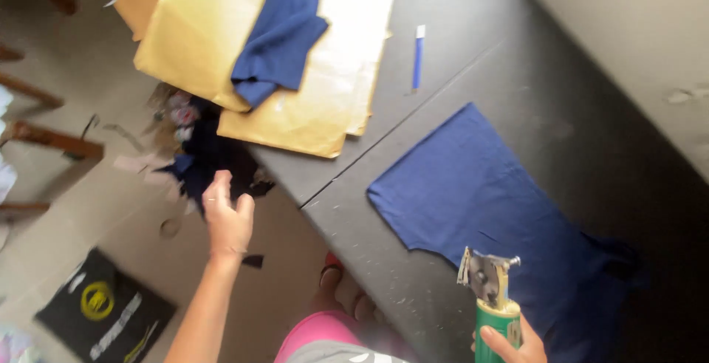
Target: Cutting blue fabric into specific shapes using paper patterns and an electric rotary cutter.
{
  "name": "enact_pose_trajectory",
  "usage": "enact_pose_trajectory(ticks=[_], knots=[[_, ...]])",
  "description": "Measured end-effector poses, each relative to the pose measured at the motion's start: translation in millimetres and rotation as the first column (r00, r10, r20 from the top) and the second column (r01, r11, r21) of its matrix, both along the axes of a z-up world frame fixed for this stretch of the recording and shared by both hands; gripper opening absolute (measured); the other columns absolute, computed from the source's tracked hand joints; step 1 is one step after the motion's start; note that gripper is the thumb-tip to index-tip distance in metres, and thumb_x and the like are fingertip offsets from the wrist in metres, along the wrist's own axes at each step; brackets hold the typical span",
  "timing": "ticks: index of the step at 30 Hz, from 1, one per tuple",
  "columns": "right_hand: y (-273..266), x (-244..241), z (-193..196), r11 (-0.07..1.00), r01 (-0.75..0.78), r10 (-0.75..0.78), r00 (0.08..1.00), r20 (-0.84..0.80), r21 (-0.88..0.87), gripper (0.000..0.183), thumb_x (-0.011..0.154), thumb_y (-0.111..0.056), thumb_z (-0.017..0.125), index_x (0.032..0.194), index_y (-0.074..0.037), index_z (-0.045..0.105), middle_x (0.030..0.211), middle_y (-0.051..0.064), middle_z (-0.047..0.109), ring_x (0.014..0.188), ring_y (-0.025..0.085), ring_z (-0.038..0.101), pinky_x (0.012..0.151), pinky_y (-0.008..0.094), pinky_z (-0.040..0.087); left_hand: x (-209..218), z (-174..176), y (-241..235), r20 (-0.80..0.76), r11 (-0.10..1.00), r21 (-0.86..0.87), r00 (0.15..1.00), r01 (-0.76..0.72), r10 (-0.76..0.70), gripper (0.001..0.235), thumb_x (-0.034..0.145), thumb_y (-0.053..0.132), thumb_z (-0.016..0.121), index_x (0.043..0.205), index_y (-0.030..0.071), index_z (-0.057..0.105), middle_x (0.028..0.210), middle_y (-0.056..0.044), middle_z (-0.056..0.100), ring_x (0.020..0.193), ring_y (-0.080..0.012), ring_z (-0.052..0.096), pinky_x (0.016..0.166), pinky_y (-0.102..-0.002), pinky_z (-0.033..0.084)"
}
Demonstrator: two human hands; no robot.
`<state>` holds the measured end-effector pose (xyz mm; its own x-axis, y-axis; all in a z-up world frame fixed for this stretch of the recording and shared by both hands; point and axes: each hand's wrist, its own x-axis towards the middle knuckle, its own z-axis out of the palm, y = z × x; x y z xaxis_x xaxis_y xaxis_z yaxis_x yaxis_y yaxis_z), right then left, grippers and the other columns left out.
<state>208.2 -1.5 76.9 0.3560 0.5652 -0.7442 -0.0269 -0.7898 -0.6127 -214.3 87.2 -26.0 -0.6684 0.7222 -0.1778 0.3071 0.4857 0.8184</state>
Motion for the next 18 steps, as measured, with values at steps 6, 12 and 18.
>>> enact_pose_trajectory(ticks=[6,12,18], knots=[[-57.3,34.4,7.8,0.984,0.169,-0.159,0.975,0.157,-0.052,0.038,0.061,-0.005,0.067,0.097,0.004,0.061,0.062,0.026,0.063,0.051,0.034,0.06,0.05,0.04,0.049,195.4,80.1,-2.5,-0.399,0.206,0.533,0.459,0.82,-0.794,0.026,0.057,-0.008,0.044,0.071,0.007,0.06,0.075,-0.009,0.064,0.065,-0.0239,0.063,0.061,-0.034,0.051],[-108.6,48.5,1.7,0.903,0.406,-0.383,0.909,0.165,-0.141,0.041,0.065,-0.008,0.066,0.104,0.001,0.061,0.067,0.028,0.062,0.055,0.037,0.06,0.055,0.04,0.049,307.4,24.5,-43.3,-0.585,-0.354,-0.173,-0.385,0.919,-0.714,0.05,0.066,0.035,0.063,0.111,0.016,0.053,0.142,-0.01,0.02,0.13,-0.0221,0.018,0.096,-0.063,0.011],[-129.6,47.7,2.4,0.856,0.503,-0.478,0.859,0.185,-0.122,0.043,0.068,0.0,0.065,0.11,0.0,0.061,0.078,0.025,0.064,0.067,0.034,0.059,0.067,0.036,0.044,316.1,29.4,-13.7,-0.471,-0.428,-0.251,-0.496,0.868,-0.73,0.041,0.068,0.035,0.064,0.096,0.007,0.056,0.14,-0.01,0.022,0.127,-0.0232,0.023,0.093,-0.066,0.013]])
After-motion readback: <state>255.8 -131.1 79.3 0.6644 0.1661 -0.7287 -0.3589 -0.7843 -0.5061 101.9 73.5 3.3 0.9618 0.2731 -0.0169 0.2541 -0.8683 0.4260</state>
